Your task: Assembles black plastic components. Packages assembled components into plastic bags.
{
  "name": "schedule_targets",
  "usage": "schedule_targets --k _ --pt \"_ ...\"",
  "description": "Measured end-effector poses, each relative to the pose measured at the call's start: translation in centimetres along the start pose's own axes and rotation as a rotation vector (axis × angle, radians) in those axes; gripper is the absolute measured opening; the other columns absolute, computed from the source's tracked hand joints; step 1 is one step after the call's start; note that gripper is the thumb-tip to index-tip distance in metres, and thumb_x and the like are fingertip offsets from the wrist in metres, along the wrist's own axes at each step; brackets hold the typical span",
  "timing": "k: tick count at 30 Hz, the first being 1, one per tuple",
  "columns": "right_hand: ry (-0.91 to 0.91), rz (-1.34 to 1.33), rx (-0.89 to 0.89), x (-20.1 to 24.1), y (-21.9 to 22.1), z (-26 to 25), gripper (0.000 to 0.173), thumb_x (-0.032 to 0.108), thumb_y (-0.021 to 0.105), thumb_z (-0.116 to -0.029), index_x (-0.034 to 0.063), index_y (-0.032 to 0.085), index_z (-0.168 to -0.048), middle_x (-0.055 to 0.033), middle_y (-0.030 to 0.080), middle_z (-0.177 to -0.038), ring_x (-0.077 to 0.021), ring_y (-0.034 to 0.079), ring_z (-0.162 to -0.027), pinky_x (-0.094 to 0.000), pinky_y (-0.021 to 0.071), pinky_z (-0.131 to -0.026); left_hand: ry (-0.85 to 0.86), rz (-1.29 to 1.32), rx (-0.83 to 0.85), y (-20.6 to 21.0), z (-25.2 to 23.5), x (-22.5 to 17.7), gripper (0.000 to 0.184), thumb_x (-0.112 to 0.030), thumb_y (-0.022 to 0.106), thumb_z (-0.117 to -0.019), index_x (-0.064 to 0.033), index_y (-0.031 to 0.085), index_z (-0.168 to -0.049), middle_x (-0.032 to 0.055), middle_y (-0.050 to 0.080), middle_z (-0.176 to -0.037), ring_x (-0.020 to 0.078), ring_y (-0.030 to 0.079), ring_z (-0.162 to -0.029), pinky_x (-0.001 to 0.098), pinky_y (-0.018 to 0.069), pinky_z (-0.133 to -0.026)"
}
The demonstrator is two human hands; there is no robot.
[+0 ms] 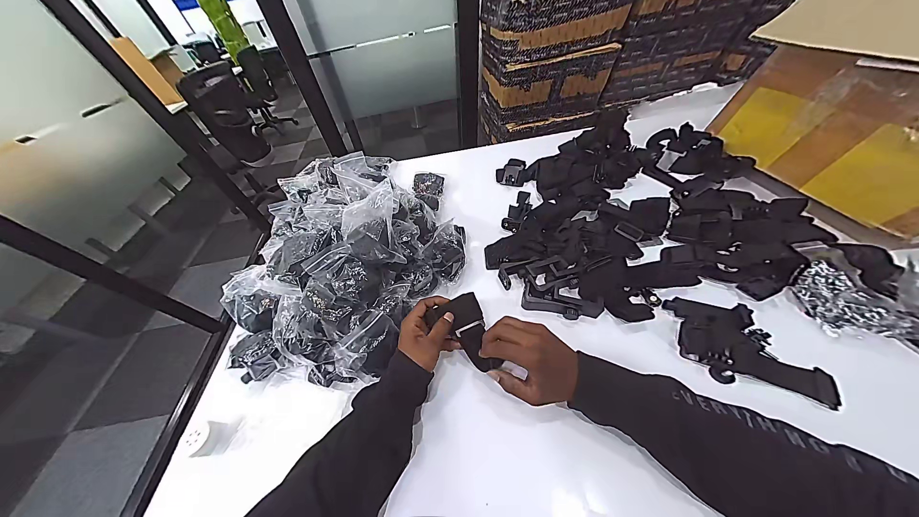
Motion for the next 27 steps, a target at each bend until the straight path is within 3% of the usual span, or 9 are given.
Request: schedule_targets --k 2,4,7,9,13,18,27 --pt "0.097 -0.058 -0.168 -0.2 -0.5 0.1 0.031 0.034 0.063 -0.0988 0.0073 0.07 -0.112 -0.0124 0.068 -0.108 -0.0188 0.067 -0.1 -0.032 0.0584 -0.083 0.015 -0.004 0.012 0.1 0.2 -0.1 0.027 0.001 0.057 -0.0987 0.0051 0.057 -0.125 0.0159 0.071 -0.102 0.0225 0.073 -0.071 0.0372 0.0645 -0.056" --pt "0.206 -0.157 -0.248 -0.9 -0.8 0.1 0.036 0.028 0.07 -0.0953 0.0038 0.065 -0.121 -0.0168 0.063 -0.118 -0.0173 0.066 -0.101 -0.029 0.0588 -0.081 0.035 -0.019 0.037 0.1 0.3 -0.1 0.026 0.002 0.057 -0.0973 0.0045 0.058 -0.123 0.0139 0.071 -0.101 0.0204 0.073 -0.069 0.0349 0.0635 -0.054" --pt "0.281 -0.352 -0.18 -2.0 -0.5 0.0 0.058 0.024 0.075 -0.0921 0.0008 0.053 -0.14 -0.0187 0.05 -0.143 -0.0168 0.063 -0.114 -0.0292 0.0591 -0.087 0.055 -0.028 0.107 0.1 0.2 0.1 0.027 0.003 0.057 -0.0944 0.0044 0.059 -0.121 0.0119 0.072 -0.099 0.0181 0.072 -0.067 0.0329 0.0621 -0.053" --pt "0.291 -0.468 -0.12 -2.3 -0.2 -0.1 0.062 0.023 0.075 -0.0934 -0.0003 0.049 -0.144 -0.0177 0.046 -0.15 -0.0169 0.062 -0.118 -0.0307 0.0591 -0.09 0.07 -0.043 0.155 0.0 0.2 0.2 0.027 0.002 0.057 -0.0931 0.0043 0.059 -0.12 0.0111 0.072 -0.099 0.0174 0.071 -0.067 0.0327 0.0616 -0.053" --pt "0.292 -0.574 -0.086 -2.6 0.2 0.1 0.056 0.022 0.074 -0.0953 -0.002 0.053 -0.141 -0.0161 0.054 -0.144 -0.0165 0.066 -0.112 -0.0315 0.0601 -0.091 0.136 -0.073 0.23 0.1 0.3 0.4 0.027 0.001 0.059 -0.0927 0.004 0.06 -0.12 0.0095 0.072 -0.099 0.016 0.071 -0.069 0.0324 0.0617 -0.054" --pt "0.281 -0.65 -0.084 -3.0 0.2 0.2 0.056 0.016 0.073 -0.0949 -0.0035 0.052 -0.143 -0.0166 0.053 -0.145 -0.0178 0.066 -0.114 -0.0335 0.0597 -0.094 0.203 -0.071 0.244 0.1 0.3 0.7 0.027 0.002 0.058 -0.0933 0.0059 0.06 -0.12 0.0113 0.072 -0.102 0.0174 0.073 -0.073 0.0332 0.0627 -0.057" --pt "0.275 -0.501 -0.111 -2.9 0.0 0.3 0.051 0.014 0.076 -0.0917 -0.0053 0.059 -0.136 -0.0175 0.06 -0.139 -0.0149 0.066 -0.112 -0.0288 0.0572 -0.096 0.227 -0.093 0.263 0.2 0.5 0.7 0.036 0.005 0.061 -0.0916 0.0087 0.057 -0.127 0.0138 0.072 -0.107 0.0189 0.074 -0.078 0.0349 0.0645 -0.062"
Point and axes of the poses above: each hand's wrist, its own z-axis away from the middle knuckle, its own y-axis out of the palm, x = y × z, the point moved 3 cm from there along -z, towards the middle knuckle
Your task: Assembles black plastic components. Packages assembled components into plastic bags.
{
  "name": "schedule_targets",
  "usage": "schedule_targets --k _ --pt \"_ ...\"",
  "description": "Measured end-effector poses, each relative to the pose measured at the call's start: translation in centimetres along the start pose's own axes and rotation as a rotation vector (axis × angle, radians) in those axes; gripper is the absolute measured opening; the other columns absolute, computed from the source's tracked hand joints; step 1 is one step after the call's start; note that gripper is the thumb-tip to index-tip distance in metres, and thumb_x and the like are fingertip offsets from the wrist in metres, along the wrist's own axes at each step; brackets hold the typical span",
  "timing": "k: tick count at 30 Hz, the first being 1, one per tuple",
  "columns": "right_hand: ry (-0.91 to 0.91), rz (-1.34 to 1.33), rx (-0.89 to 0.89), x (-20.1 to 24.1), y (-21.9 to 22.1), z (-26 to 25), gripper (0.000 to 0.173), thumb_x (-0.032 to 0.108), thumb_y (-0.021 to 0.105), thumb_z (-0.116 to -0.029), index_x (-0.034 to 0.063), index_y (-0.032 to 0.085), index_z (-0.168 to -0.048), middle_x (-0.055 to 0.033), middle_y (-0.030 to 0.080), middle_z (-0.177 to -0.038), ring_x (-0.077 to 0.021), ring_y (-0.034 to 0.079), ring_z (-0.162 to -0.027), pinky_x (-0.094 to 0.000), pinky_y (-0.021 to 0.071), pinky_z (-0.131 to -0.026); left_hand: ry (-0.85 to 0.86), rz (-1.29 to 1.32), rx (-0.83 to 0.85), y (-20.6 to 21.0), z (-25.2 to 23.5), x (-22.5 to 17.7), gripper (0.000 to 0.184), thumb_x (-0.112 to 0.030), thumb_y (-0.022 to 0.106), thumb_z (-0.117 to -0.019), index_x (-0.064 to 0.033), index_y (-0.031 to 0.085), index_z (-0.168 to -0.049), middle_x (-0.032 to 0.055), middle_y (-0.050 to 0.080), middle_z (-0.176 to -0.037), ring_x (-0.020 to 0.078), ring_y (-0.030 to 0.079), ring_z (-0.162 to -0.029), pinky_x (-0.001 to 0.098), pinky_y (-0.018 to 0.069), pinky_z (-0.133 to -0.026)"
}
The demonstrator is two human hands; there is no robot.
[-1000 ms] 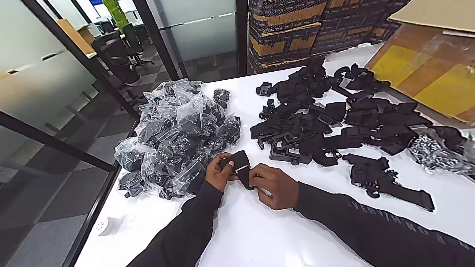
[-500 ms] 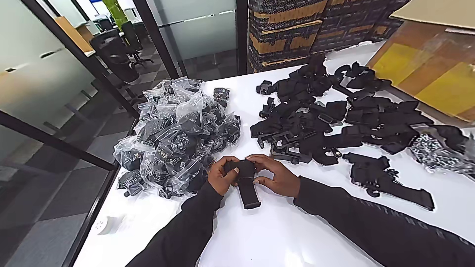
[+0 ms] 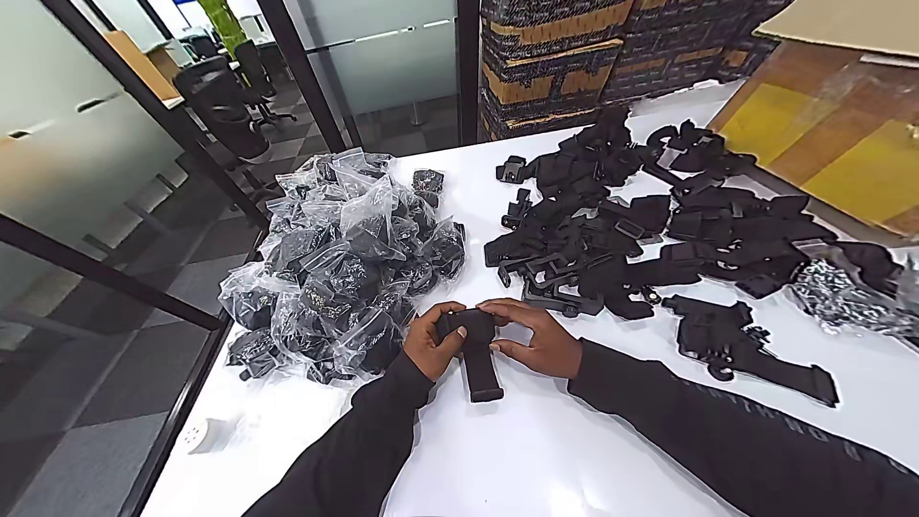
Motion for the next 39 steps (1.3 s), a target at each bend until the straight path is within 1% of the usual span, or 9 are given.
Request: schedule_targets --k 10,13,17,19,22,24,28,31,39 --pt "0.086 -0.038 -0.001 -0.6 -0.1 0.0 0.045 0.005 0.066 -0.0912 -0.0029 0.061 -0.135 -0.0159 0.061 -0.137 -0.0148 0.068 -0.105 -0.0295 0.0588 -0.089 -0.064 0.053 0.042 0.5 0.2 -0.2 0.039 0.006 0.06 -0.0941 0.0096 0.053 -0.132 0.0164 0.072 -0.11 0.0218 0.075 -0.083 0.0381 0.0663 -0.07" --pt "0.084 -0.024 0.006 -0.4 -0.1 -0.1 0.048 0.006 0.064 -0.0913 -0.002 0.058 -0.139 -0.0158 0.059 -0.14 -0.0163 0.066 -0.112 -0.0306 0.0582 -0.091 -0.029 0.04 0.016 0.4 0.2 -0.2 0.039 0.006 0.061 -0.0926 0.0105 0.055 -0.131 0.0169 0.072 -0.109 0.0217 0.075 -0.082 0.0379 0.0663 -0.069" --pt "-0.068 0.139 -0.037 1.0 -0.4 0.0 0.059 0.021 0.064 -0.0909 0.0004 0.05 -0.144 -0.0199 0.049 -0.148 -0.0248 0.048 -0.138 -0.0387 0.047 -0.11 0.105 -0.067 -0.079 -0.1 -0.1 -0.2 0.038 0.005 0.065 -0.0892 0.0126 0.057 -0.125 0.016 0.072 -0.109 0.0177 0.074 -0.081 0.0345 0.0651 -0.068" --pt "-0.186 0.244 -0.066 1.6 -0.3 0.4 0.058 0.04 0.067 -0.0919 0.0055 0.056 -0.137 -0.0167 0.057 -0.134 -0.0246 0.053 -0.131 -0.0419 0.0458 -0.11 0.123 -0.097 -0.144 -0.3 -0.1 -0.3 0.039 0.005 0.066 -0.0885 0.0124 0.056 -0.126 0.0164 0.073 -0.109 0.0191 0.075 -0.083 0.0355 0.0655 -0.069" --pt "-0.287 0.475 0.044 2.3 1.0 0.7 0.057 0.056 0.072 -0.0856 0.0154 0.064 -0.125 -0.0093 0.065 -0.115 -0.0242 0.06 -0.109 -0.0431 0.0482 -0.093 0.091 -0.118 -0.211 -0.3 -0.1 -0.7 0.043 0.003 0.066 -0.0888 0.0117 0.054 -0.129 0.0161 0.073 -0.106 0.0195 0.075 -0.078 0.0362 0.0659 -0.067" --pt "-0.311 0.612 0.136 2.7 1.9 0.8 0.049 0.05 0.074 -0.0864 0.0184 0.065 -0.123 -0.0083 0.064 -0.112 -0.0251 0.061 -0.104 -0.0423 0.0499 -0.087 0.061 -0.122 -0.233 -0.3 -0.1 -0.8 0.042 0.003 0.066 -0.0895 0.0112 0.054 -0.129 0.0159 0.074 -0.103 0.0196 0.075 -0.073 0.0356 0.0659 -0.063" --pt "-0.357 0.707 0.169 3.2 2.3 0.7 0.025 0.021 0.065 -0.0929 0.0165 0.067 -0.117 -0.0094 0.064 -0.105 -0.0268 0.063 -0.095 -0.0407 0.0526 -0.076 -0.034 -0.08 -0.274 -0.2 -0.1 -1.2 0.042 0.003 0.065 -0.091 0.0104 0.053 -0.13 0.0162 0.074 -0.1 0.0204 0.074 -0.068 0.0353 0.0656 -0.059" --pt "-0.432 0.711 0.14 3.7 2.1 0.8 0.017 0.016 0.057 -0.0986 0.0132 0.069 -0.111 -0.0093 0.067 -0.101 -0.0255 0.065 -0.091 -0.038 0.0533 -0.073 -0.057 -0.081 -0.274 -0.3 -0.1 -1.1 0.042 0.003 0.066 -0.0906 0.0096 0.054 -0.13 0.0171 0.073 -0.105 0.0215 0.075 -0.071 0.0363 0.0661 -0.061" --pt "-0.47 0.678 -0.068 3.8 1.2 0.7 0.024 0.013 0.06 -0.0978 0.0037 0.068 -0.119 -0.0138 0.071 -0.105 -0.0247 0.069 -0.098 -0.0336 0.0572 -0.088 0.255 -0.593 -0.04 0.2 -0.1 -0.5 0.055 -0.009 0.067 -0.092 0.0109 0.047 -0.139 0.0147 0.075 -0.111 0.0176 0.076 -0.094 0.0382 0.0636 -0.082"
Point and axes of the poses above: each hand's wrist, its own z-axis away from the middle knuckle, its own y-axis out of the palm, x = y × z, the point moved 3 cm from there along -z, towards the middle knuckle
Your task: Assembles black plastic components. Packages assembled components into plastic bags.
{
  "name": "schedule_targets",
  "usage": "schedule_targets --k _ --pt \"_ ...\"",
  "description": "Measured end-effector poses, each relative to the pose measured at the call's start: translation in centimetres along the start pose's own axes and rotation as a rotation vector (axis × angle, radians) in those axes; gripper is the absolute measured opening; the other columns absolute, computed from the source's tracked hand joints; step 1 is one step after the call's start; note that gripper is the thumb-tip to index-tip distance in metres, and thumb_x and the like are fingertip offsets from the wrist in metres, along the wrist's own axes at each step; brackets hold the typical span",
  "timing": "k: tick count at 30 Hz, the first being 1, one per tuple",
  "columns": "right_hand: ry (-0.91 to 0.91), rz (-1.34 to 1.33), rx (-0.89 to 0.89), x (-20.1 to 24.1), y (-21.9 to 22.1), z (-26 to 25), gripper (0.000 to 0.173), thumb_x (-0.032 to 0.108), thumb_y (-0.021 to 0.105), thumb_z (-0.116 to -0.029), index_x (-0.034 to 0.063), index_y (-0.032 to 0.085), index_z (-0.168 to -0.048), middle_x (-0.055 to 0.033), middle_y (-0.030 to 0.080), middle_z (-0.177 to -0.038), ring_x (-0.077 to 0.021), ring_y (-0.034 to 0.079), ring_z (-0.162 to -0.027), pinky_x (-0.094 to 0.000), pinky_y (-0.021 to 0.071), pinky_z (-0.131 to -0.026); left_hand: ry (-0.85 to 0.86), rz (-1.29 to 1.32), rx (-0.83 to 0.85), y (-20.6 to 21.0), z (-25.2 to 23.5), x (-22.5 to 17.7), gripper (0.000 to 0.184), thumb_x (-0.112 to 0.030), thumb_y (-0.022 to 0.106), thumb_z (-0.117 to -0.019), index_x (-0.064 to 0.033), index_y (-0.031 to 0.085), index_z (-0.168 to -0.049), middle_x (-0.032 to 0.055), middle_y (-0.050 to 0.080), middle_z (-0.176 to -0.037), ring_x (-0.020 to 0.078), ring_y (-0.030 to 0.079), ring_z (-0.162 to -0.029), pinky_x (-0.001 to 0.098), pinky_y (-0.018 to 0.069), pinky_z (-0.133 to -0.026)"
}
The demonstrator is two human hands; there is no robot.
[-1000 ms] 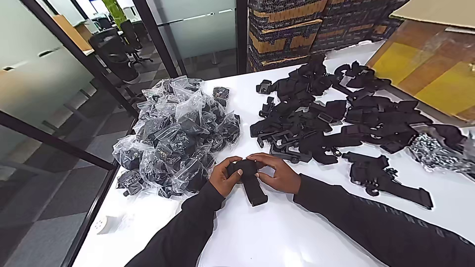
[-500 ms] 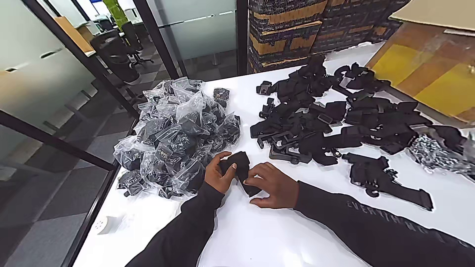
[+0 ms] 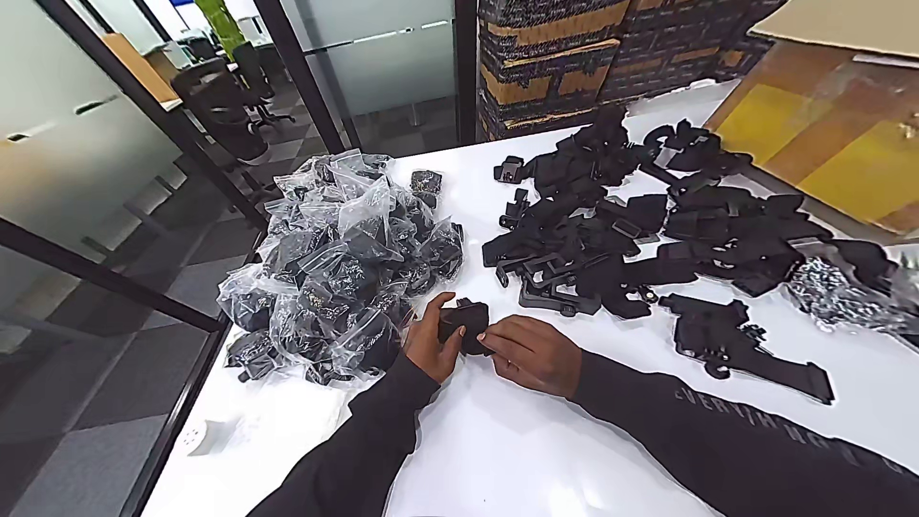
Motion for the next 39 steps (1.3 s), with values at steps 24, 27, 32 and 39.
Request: schedule_targets --k 24,27,32,39 --pt "0.162 -0.215 -0.018 -2.5 0.3 0.5 0.024 0.014 0.054 -0.1059 0.0023 0.07 -0.12 -0.0135 0.073 -0.12 -0.0214 0.069 -0.114 -0.0351 0.0531 -0.104 0.246 -0.436 0.233 0.0 -0.3 -2.0 0.066 0.01 0.068 -0.075 0.001 0.053 -0.139 0.0151 0.073 -0.116 0.034 0.071 -0.106 0.052 0.0553 -0.096" --pt "0.128 -0.198 -0.026 -2.5 0.2 0.4 0.022 0.01 0.054 -0.105 0.0064 0.073 -0.116 -0.0102 0.073 -0.115 -0.0209 0.068 -0.111 -0.0347 0.0541 -0.1 0.246 -0.417 0.25 0.0 -0.2 -1.9 0.069 0.012 0.068 -0.0739 -0.0001 0.053 -0.14 0.0148 0.072 -0.117 0.0338 0.069 -0.11 0.0525 0.0544 -0.098" --pt "0.212 -0.278 -0.024 -2.6 0.2 0.2 0.023 0.017 0.053 -0.1065 0.0096 0.074 -0.115 -0.0136 0.067 -0.127 -0.0246 0.061 -0.125 -0.039 0.0491 -0.109 0.281 -0.39 0.236 -0.1 -0.1 -1.9 0.065 0.012 0.067 -0.0736 -0.0007 0.056 -0.136 0.0155 0.071 -0.118 0.0329 0.069 -0.111 0.0516 0.0538 -0.1" --pt "0.32 -0.543 0.026 -2.3 1.0 0.6 0.042 0.03 0.052 -0.1079 -0.005 0.063 -0.129 -0.0207 0.06 -0.142 -0.0225 0.058 -0.134 -0.0372 0.0484 -0.114 0.288 -0.393 0.249 -0.1 -0.2 -1.9 0.07 0.014 0.068 -0.0701 -0.0018 0.057 -0.137 0.0159 0.071 -0.118 0.0345 0.068 -0.113 0.0542 0.0518 -0.102"
Point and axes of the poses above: each hand's wrist, its own z-axis away from the middle knuckle, its own y-axis out of the palm, x = y × z, the point moved 3 cm from there along -z, towards the middle knuckle
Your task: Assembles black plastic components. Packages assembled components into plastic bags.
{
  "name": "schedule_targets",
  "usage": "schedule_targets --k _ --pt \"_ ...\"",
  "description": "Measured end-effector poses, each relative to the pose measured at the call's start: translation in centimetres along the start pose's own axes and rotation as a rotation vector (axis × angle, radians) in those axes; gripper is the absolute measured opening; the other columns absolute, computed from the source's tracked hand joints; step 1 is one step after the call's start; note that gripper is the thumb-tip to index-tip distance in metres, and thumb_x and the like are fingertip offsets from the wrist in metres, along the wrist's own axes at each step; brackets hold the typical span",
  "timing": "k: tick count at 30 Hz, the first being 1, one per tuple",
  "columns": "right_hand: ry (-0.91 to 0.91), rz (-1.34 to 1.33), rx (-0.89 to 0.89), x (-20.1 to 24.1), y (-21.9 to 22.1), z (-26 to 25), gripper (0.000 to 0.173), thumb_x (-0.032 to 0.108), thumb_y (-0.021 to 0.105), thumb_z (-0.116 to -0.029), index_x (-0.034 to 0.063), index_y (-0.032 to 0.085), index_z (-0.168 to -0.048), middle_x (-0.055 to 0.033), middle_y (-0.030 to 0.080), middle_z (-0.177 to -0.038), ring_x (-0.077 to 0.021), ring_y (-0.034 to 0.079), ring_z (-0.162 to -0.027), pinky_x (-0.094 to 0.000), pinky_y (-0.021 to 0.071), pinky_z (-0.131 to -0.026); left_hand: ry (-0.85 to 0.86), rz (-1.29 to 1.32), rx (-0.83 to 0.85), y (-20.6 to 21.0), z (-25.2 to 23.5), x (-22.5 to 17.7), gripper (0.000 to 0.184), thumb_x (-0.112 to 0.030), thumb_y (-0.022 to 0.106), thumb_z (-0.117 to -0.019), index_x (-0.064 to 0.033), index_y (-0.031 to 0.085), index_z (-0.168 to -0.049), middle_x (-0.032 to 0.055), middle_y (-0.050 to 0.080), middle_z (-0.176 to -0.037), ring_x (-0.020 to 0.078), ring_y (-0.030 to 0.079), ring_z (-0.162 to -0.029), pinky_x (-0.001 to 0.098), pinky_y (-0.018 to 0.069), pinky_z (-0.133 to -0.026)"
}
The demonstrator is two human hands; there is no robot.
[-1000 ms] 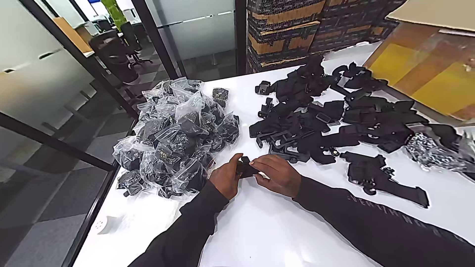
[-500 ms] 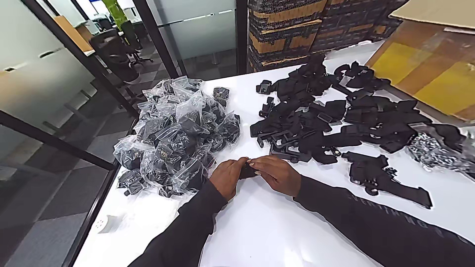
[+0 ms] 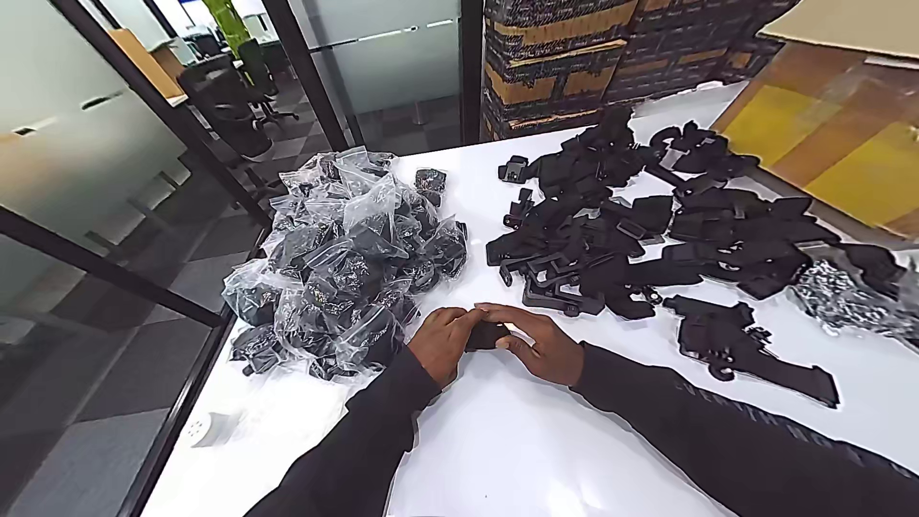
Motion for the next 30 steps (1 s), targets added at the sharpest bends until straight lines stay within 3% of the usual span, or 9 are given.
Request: schedule_targets --k 6,8,14,16,18,20,22,25,30 --pt "-0.021 -0.012 -0.021 -0.2 -0.3 -0.1 0.035 0.026 0.062 -0.1035 -0.003 0.066 -0.122 -0.0193 0.064 -0.134 -0.022 0.062 -0.128 -0.0357 0.0517 -0.109 -0.094 0.062 -0.054 0.2 0.1 0.3 0.064 -0.001 0.068 -0.0843 0.0051 0.047 -0.144 0.0134 0.071 -0.122 0.0316 0.067 -0.115 0.0531 0.0499 -0.105" --pt "-0.041 0.022 -0.035 -0.2 -0.4 0.0 0.033 0.026 0.063 -0.1032 -0.0013 0.067 -0.121 -0.0184 0.065 -0.134 -0.0221 0.061 -0.128 -0.036 0.0514 -0.11 -0.16 0.144 -0.105 0.2 0.2 0.8 0.068 -0.008 0.071 -0.0845 0.0083 0.045 -0.145 0.016 0.069 -0.125 0.0308 0.066 -0.117 0.0497 0.0521 -0.104" --pt "-0.123 0.085 -0.064 0.1 -0.5 0.0 0.027 0.02 0.067 -0.1003 0.0001 0.067 -0.119 -0.0169 0.066 -0.13 -0.0219 0.063 -0.126 -0.0356 0.0517 -0.109 -0.257 0.546 -0.193 0.9 0.7 2.1 0.087 -0.004 0.071 -0.07 0.0146 0.033 -0.146 0.0232 0.061 -0.133 0.0307 0.064 -0.119 0.0431 0.0588 -0.094" --pt "-0.173 0.092 -0.046 0.3 -0.5 0.1 0.026 0.02 0.065 -0.1013 0.0002 0.067 -0.118 -0.0169 0.066 -0.13 -0.0222 0.063 -0.125 -0.0355 0.0515 -0.109 -0.228 0.801 -0.171 1.0 0.8 2.4 0.093 -0.013 0.073 -0.067 0.015 0.031 -0.145 0.0256 0.055 -0.141 0.0332 0.061 -0.125 0.046 0.0569 -0.098" --pt "-0.246 0.066 0.0 0.6 -0.2 0.2 0.022 0.017 0.063 -0.1026 0.0002 0.067 -0.117 -0.018 0.065 -0.13 -0.0236 0.062 -0.126 -0.0364 0.0508 -0.11 -0.16 1.059 -0.136 1.1 0.8 2.8 0.095 -0.032 0.076 -0.0772 0.0147 0.031 -0.146 0.0268 0.047 -0.149 0.0345 0.054 -0.133 0.0474 0.0516 -0.105" --pt "-0.315 0.024 0.056 1.2 0.2 0.4 0.017 0.011 0.061 -0.1027 0.0006 0.066 -0.116 -0.0193 0.063 -0.132 -0.0257 0.06 -0.129 -0.038 0.0495 -0.112 -0.156 1.178 -0.112 1.3 0.7 3.1 0.093 -0.047 0.07 -0.0865 0.0128 0.034 -0.147 0.0258 0.044 -0.153 0.0339 0.052 -0.136 0.0474 0.0481 -0.108" --pt "-0.385 0.012 0.092 1.9 0.7 0.6 0.014 0.005 0.061 -0.1013 0.0017 0.067 -0.114 -0.0199 0.062 -0.132 -0.0282 0.058 -0.131 -0.0398 0.0479 -0.113 -0.16 1.167 -0.067 1.2 0.8 2.9 0.083 -0.044 0.067 -0.0917 0.0136 0.04 -0.145 0.0269 0.045 -0.152 0.0336 0.055 -0.134 0.0467 0.0491 -0.108" --pt "-0.459 0.022 0.116 3.2 1.1 0.7 0.016 -0.001 0.06 -0.0989 0.002 0.065 -0.113 -0.0203 0.063 -0.13 -0.0312 0.058 -0.131 -0.0421 0.0473 -0.114 -0.13 1.164 0.045 1.0 0.7 2.2 0.066 -0.019 0.069 -0.0897 0.0156 0.045 -0.141 0.0273 0.052 -0.145 0.0285 0.064 -0.12 0.0426 0.0546 -0.102" --pt "-0.528 0.089 0.183 4.2 1.2 0.7 0.017 0.006 0.059 -0.1027 0.0055 0.065 -0.118 -0.0169 0.065 -0.13 -0.0315 0.057 -0.132 -0.0428 0.0468 -0.113 -0.053 1.334 0.231 1.1 1.0 1.3 0.05 -0.011 0.069 -0.091 0.0095 0.054 -0.134 0.0119 0.068 -0.122 0.0124 0.067 -0.106 0.0329 0.0558 -0.095"
Point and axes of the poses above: each hand's wrist, its own z-axis away from the middle knuckle, its own y-axis out of the palm, x = y × z, the point moved 3 cm from there along -z, towards the middle knuckle
